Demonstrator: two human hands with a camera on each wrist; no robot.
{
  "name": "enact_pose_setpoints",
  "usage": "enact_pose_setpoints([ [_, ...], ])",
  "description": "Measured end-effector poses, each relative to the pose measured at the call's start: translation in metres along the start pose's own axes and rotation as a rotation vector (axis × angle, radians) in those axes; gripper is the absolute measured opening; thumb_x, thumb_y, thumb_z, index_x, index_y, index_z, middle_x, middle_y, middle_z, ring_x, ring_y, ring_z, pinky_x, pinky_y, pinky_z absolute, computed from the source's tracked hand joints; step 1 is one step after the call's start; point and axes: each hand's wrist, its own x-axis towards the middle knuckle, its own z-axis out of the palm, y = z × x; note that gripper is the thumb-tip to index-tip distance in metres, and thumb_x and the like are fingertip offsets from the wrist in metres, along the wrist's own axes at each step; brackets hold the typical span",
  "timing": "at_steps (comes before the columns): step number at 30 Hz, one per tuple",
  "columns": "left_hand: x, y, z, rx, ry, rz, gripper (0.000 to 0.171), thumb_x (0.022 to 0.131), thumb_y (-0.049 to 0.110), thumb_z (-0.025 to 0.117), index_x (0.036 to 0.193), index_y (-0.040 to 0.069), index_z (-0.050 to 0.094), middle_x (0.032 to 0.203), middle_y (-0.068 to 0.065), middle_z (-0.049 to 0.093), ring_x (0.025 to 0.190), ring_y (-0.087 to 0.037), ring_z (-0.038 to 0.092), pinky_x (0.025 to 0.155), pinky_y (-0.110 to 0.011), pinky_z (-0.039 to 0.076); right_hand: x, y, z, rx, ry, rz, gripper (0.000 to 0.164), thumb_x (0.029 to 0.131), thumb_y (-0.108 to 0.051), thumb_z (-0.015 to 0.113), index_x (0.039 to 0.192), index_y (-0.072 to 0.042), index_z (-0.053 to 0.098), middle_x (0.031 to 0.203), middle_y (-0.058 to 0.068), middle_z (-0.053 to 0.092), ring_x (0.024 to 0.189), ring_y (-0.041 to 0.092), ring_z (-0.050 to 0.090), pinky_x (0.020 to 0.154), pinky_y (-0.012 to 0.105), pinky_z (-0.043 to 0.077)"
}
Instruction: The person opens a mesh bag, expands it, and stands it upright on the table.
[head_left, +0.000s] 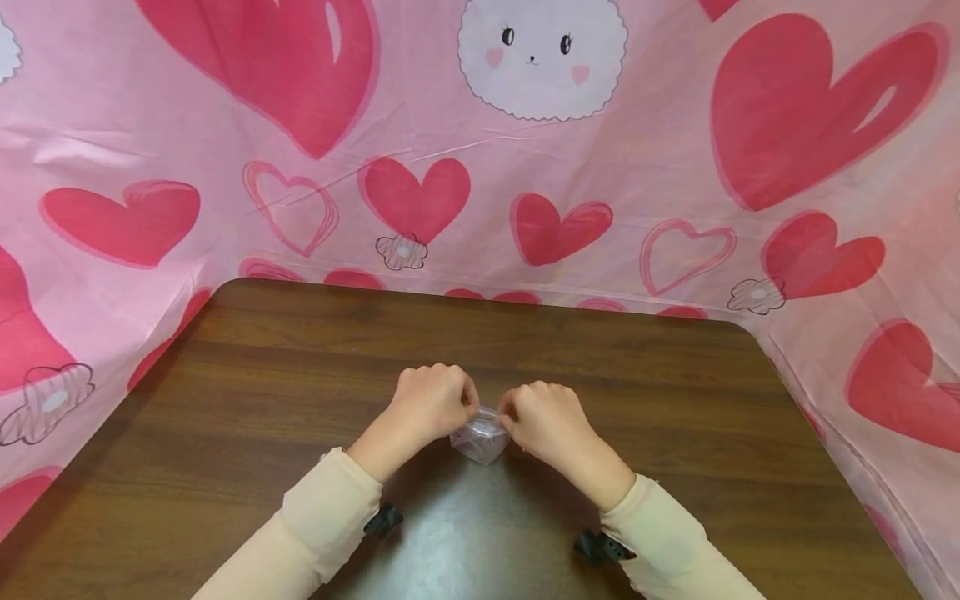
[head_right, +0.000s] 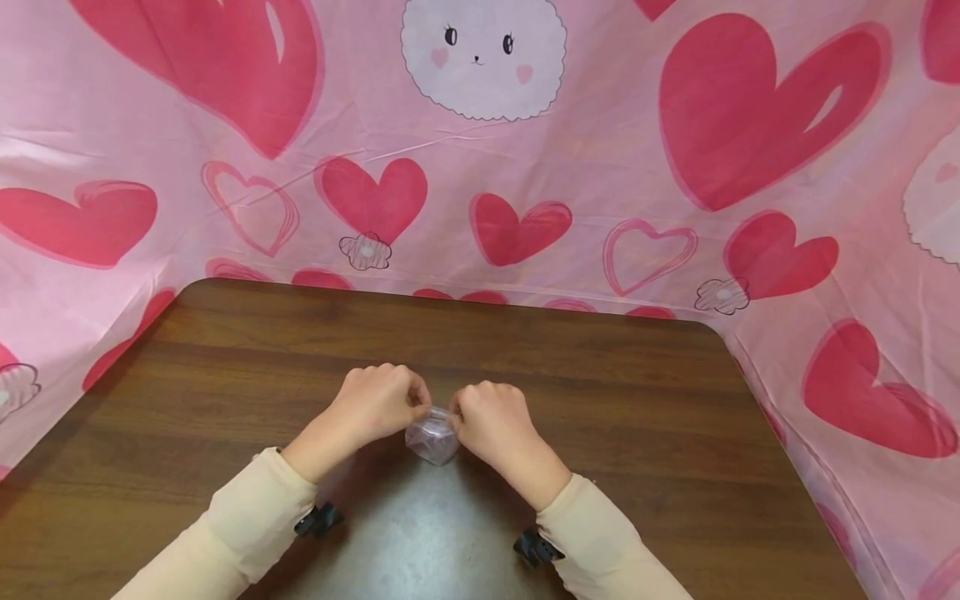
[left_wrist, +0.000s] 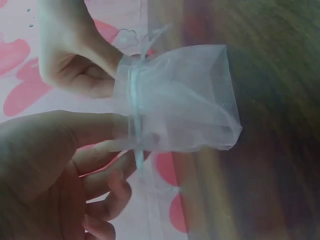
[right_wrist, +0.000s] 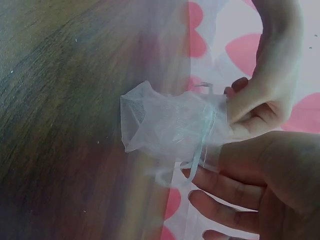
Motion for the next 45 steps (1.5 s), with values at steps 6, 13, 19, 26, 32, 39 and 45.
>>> enact_pose_setpoints([
  [6, -0.001, -0.004, -0.004, -0.004, -0.083, -0.019, 0.018, 0.078, 0.013, 0.072, 0.071, 0.029, 0.074, 0.063, 0.015, 0.058, 0.057, -0.011, 0.052, 0.057, -0.037, 0.043, 0.0, 0.001, -0.001, 0.004, -0.028, 0.008, 0.011, 0.08, -0.019, 0.081, 0.072, -0.023, 0.075, 0.062, -0.012, 0.062, 0.059, 0.013, 0.06, 0.051, 0.036, 0.046],
  [13, -0.003, -0.007, -0.005, -0.043, -0.104, -0.055, 0.019, 0.082, 0.012, 0.071, 0.075, 0.03, 0.074, 0.067, 0.015, 0.062, 0.061, -0.011, 0.055, 0.06, -0.037, 0.044, 0.0, 0.002, -0.006, 0.016, -0.062, 0.037, 0.011, 0.081, -0.021, 0.08, 0.073, -0.026, 0.074, 0.063, -0.014, 0.06, 0.06, 0.01, 0.059, 0.051, 0.035, 0.044],
  [19, -0.003, -0.005, -0.001, -0.062, -0.097, -0.05, 0.003, 0.084, 0.027, 0.076, 0.081, 0.028, 0.075, 0.064, 0.014, 0.059, 0.06, -0.01, 0.053, 0.057, -0.035, 0.041, 0.001, 0.006, -0.005, 0.029, 0.054, 0.024, 0.007, 0.079, -0.023, 0.083, 0.077, -0.025, 0.077, 0.066, -0.012, 0.065, 0.059, 0.011, 0.059, 0.05, 0.034, 0.044],
  [26, 0.001, 0.0, 0.01, -0.078, -0.047, -0.054, 0.013, 0.086, 0.036, 0.072, 0.089, 0.024, 0.077, 0.062, 0.014, 0.059, 0.056, -0.01, 0.052, 0.053, -0.033, 0.042, 0.002, 0.003, 0.0, 0.073, 0.163, 0.075, 0.01, 0.079, -0.031, 0.084, 0.081, -0.024, 0.078, 0.063, -0.015, 0.059, 0.054, 0.005, 0.051, 0.047, 0.029, 0.04],
  [32, 0.0, 0.002, 0.017, -0.109, 0.0, -0.095, 0.015, 0.089, 0.031, 0.071, 0.096, 0.021, 0.078, 0.064, 0.012, 0.06, 0.054, -0.012, 0.051, 0.05, -0.032, 0.041, 0.0, -0.005, 0.0, 0.109, 0.091, 0.172, 0.021, 0.08, -0.033, 0.083, 0.093, -0.018, 0.077, 0.069, -0.011, 0.059, 0.056, 0.007, 0.051, 0.048, 0.03, 0.041],
  [39, -0.002, 0.002, 0.015, -0.141, 0.031, -0.135, 0.018, 0.09, 0.029, 0.067, 0.1, 0.019, 0.079, 0.065, 0.011, 0.063, 0.056, -0.014, 0.054, 0.052, -0.034, 0.043, -0.001, -0.005, 0.0, 0.103, -0.011, 0.293, 0.025, 0.083, -0.031, 0.08, 0.099, -0.012, 0.075, 0.064, -0.008, 0.059, 0.05, 0.013, 0.049, 0.045, 0.032, 0.038],
  [45, -0.001, 0.0, 0.015, -0.107, 0.059, -0.138, 0.016, 0.089, 0.033, 0.069, 0.094, 0.022, 0.079, 0.065, 0.011, 0.062, 0.056, -0.014, 0.054, 0.051, -0.034, 0.042, 0.002, -0.005, 0.0, 0.112, -0.046, 0.286, 0.013, 0.082, -0.023, 0.08, 0.093, -0.016, 0.077, 0.069, -0.009, 0.065, 0.052, 0.013, 0.052, 0.046, 0.032, 0.038],
])
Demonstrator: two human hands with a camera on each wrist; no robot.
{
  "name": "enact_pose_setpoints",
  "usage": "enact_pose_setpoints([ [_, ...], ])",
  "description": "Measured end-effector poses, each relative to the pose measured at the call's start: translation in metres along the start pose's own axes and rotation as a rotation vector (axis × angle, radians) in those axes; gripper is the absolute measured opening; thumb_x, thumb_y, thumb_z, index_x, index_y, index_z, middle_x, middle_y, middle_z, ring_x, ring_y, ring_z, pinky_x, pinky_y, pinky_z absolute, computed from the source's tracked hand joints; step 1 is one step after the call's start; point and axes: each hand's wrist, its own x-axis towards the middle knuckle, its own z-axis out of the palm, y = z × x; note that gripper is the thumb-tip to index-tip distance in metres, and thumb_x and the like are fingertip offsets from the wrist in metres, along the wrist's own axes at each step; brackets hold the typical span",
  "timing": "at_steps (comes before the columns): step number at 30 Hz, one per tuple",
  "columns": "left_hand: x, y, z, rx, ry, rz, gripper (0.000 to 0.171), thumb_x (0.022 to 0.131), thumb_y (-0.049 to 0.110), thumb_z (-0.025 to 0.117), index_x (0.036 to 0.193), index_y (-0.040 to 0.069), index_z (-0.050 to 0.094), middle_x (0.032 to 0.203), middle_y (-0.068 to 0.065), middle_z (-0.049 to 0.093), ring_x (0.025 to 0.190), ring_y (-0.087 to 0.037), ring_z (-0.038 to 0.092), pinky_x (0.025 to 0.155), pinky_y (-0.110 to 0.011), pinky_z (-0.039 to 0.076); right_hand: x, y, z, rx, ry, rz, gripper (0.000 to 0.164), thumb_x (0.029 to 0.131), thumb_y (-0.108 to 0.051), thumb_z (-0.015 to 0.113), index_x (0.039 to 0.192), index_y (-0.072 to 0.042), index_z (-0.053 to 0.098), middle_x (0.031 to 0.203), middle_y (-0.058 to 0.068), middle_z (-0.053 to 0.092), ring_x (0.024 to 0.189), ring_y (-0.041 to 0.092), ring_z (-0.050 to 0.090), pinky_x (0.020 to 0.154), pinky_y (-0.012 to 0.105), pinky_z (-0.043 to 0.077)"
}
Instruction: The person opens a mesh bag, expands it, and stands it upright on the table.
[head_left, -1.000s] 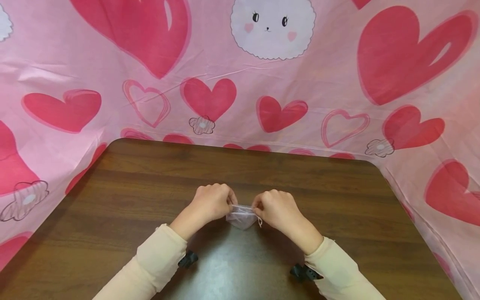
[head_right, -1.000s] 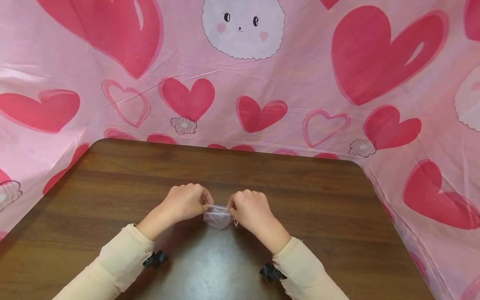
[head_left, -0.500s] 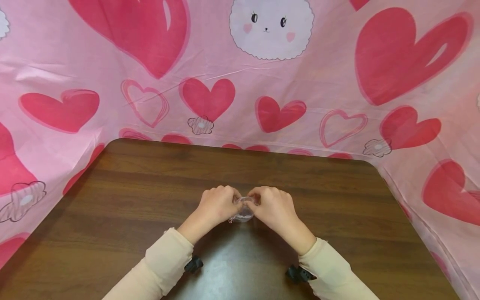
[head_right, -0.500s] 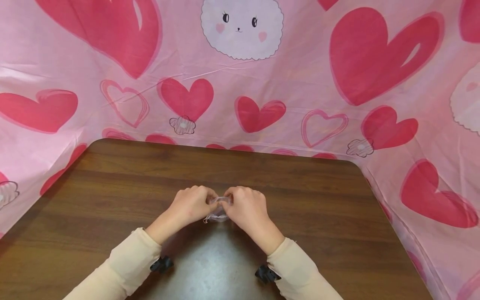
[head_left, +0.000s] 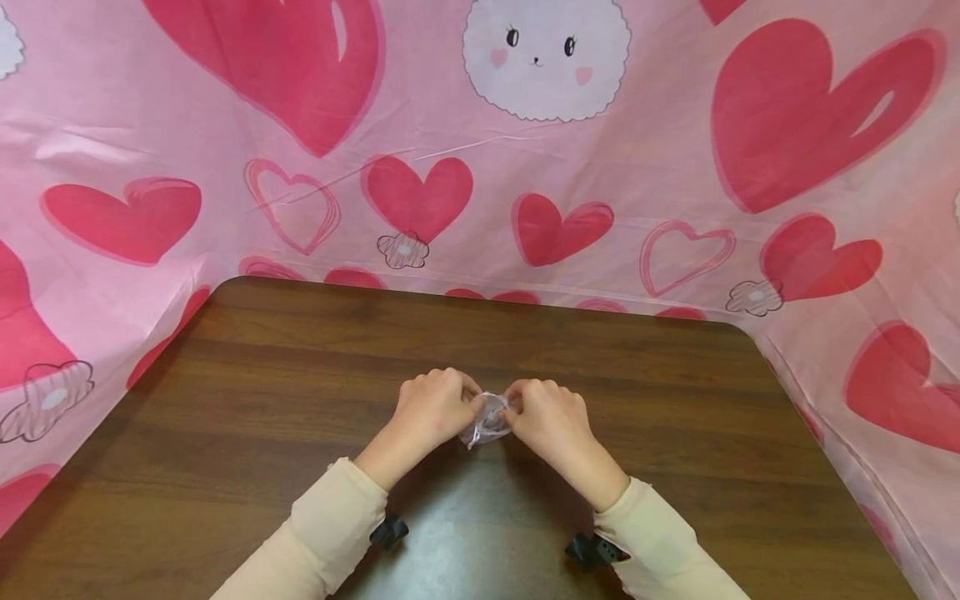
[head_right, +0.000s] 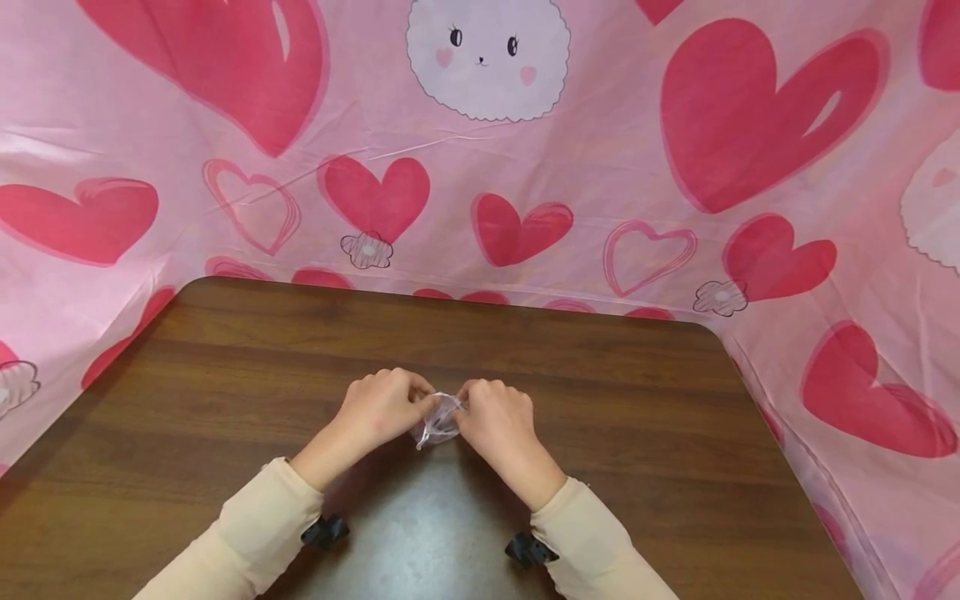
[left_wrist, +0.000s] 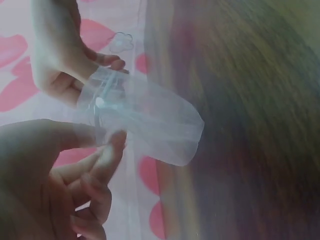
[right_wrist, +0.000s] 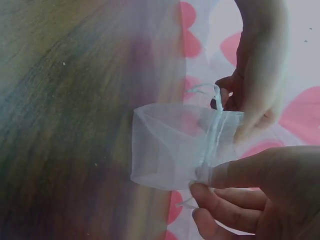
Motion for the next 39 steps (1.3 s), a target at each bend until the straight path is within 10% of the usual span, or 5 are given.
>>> enact_pose_setpoints([
  [16, 0.003, -0.002, -0.007, 0.012, -0.01, 0.0, 0.022, 0.08, 0.013, 0.064, 0.082, 0.03, 0.078, 0.075, 0.009, 0.069, 0.066, -0.02, 0.064, 0.054, -0.038, 0.044, 0.0, 0.009, -0.014, -0.018, -0.057, 0.004, 0.004, 0.082, -0.024, 0.079, 0.081, -0.023, 0.075, 0.068, -0.01, 0.061, 0.06, 0.015, 0.056, 0.049, 0.035, 0.042],
  [39, 0.005, 0.002, -0.007, -0.14, 0.025, 0.004, 0.014, 0.086, 0.035, 0.075, 0.094, 0.023, 0.078, 0.081, 0.011, 0.071, 0.079, -0.017, 0.068, 0.067, -0.04, 0.05, 0.002, 0.012, -0.004, 0.071, 0.166, -0.039, 0.017, 0.088, -0.03, 0.076, 0.099, -0.016, 0.078, 0.079, -0.006, 0.072, 0.059, 0.012, 0.06, 0.048, 0.033, 0.043],
])
